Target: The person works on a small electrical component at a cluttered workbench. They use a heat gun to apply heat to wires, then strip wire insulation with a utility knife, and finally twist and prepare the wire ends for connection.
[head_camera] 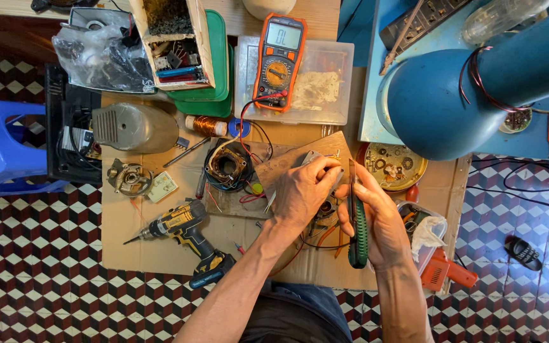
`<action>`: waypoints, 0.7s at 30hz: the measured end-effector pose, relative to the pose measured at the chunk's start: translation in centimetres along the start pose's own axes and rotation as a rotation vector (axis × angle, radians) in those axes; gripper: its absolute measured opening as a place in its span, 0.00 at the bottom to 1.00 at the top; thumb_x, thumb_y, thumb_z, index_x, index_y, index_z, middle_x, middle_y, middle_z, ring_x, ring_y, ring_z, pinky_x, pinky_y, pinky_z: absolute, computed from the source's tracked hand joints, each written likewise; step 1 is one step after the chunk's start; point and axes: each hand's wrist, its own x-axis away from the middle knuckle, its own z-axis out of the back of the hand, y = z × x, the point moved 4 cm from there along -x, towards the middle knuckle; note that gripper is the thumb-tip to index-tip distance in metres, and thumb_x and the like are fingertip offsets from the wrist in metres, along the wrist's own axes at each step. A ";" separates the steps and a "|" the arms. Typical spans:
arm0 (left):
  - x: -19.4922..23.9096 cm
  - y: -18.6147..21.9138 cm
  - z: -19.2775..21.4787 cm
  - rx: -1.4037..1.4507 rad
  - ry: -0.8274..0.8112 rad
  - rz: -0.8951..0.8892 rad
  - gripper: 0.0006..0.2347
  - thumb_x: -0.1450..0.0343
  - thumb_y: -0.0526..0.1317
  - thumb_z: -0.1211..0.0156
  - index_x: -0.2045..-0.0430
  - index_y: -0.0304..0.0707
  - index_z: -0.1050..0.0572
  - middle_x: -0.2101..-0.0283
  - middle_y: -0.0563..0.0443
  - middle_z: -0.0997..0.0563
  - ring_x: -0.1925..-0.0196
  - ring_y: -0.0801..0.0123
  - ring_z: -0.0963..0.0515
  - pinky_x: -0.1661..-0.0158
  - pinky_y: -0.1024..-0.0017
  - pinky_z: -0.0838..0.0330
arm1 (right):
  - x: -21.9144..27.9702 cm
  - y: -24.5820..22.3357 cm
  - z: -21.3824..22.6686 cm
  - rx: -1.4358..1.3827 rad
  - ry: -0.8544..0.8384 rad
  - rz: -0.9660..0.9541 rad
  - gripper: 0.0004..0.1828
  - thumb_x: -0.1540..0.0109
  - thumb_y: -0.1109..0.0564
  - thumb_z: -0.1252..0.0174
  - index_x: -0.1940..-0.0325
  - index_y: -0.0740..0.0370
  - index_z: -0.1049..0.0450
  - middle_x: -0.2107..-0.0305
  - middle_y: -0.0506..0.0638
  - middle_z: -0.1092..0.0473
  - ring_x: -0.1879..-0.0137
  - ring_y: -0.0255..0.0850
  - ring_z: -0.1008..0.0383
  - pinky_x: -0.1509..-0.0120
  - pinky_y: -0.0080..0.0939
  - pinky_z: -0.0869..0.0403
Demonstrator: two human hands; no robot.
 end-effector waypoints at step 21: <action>-0.1 -0.2 -0.2 0.010 -0.052 0.026 0.07 0.29 0.41 0.37 0.61 0.44 0.20 0.74 0.48 0.16 0.74 0.62 0.14 0.74 0.67 0.24 | -1.4 1.8 2.3 -0.334 -0.127 -0.054 0.24 0.28 0.57 0.53 0.28 0.66 0.40 0.61 0.56 0.28 0.71 0.36 0.28 0.77 0.27 0.31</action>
